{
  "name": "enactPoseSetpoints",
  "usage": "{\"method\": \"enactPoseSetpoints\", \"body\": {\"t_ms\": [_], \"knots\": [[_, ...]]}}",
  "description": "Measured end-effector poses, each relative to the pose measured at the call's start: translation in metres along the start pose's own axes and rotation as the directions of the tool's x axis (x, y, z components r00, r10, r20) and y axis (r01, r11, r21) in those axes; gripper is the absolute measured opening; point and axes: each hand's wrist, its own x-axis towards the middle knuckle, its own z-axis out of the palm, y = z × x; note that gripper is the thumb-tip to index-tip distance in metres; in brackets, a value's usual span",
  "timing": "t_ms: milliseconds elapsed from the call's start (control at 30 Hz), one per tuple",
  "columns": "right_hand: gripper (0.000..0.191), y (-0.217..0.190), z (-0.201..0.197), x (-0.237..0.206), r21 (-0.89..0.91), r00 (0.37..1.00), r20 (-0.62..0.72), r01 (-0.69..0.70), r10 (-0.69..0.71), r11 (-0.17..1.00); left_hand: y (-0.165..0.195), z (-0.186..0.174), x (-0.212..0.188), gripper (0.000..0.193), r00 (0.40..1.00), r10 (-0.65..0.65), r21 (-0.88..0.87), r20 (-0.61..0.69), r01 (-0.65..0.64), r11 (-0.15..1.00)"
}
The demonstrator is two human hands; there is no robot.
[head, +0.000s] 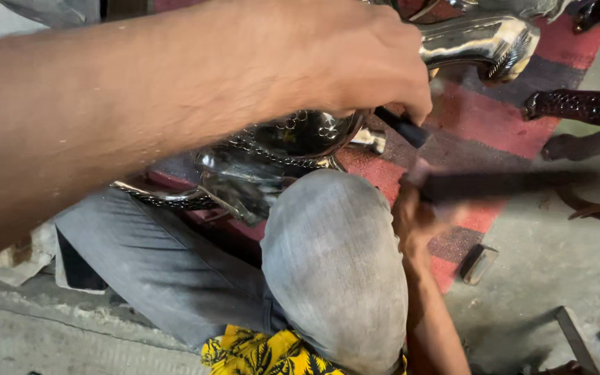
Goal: The person sits on the floor with a brass leopard figurine on their lap and hammers a punch against its surface to refine the patterned detailing. They reposition the figurine and the punch repeatedly to work different areas of the body, legs, and head.
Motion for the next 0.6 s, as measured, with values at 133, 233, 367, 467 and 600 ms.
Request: {"method": "enactPoseSetpoints", "body": {"t_ms": [133, 233, 367, 467, 600], "knots": [[0.037, -0.004, 0.0, 0.008, -0.09, 0.986, -0.13, 0.09, -0.102, 0.992, 0.001, -0.009, 0.007, 0.037, 0.971, -0.091, 0.004, 0.221, 0.092, 0.996], [0.032, -0.004, -0.005, 0.014, -0.311, 0.98, 0.128, 0.186, -0.153, 0.932, 0.006, -0.008, -0.002, 0.034, 0.997, -0.056, -0.029, 0.06, 0.058, 0.998], [0.035, -0.002, -0.013, 0.018, -0.1, 0.999, 0.016, -0.04, 0.042, 0.994, -0.004, -0.005, -0.011, 0.053, 0.983, 0.004, -0.066, -0.183, -0.016, 0.998], [0.041, -0.001, -0.016, 0.017, 0.175, 0.979, -0.01, -0.198, 0.203, 0.965, -0.008, -0.005, -0.018, 0.051, 0.988, -0.001, 0.056, -0.157, 0.01, 0.998], [0.041, 0.001, -0.02, 0.015, 0.196, 0.985, 0.03, -0.171, 0.169, 0.966, -0.008, -0.007, -0.017, 0.059, 0.991, 0.04, 0.131, -0.124, -0.023, 0.991]]}}
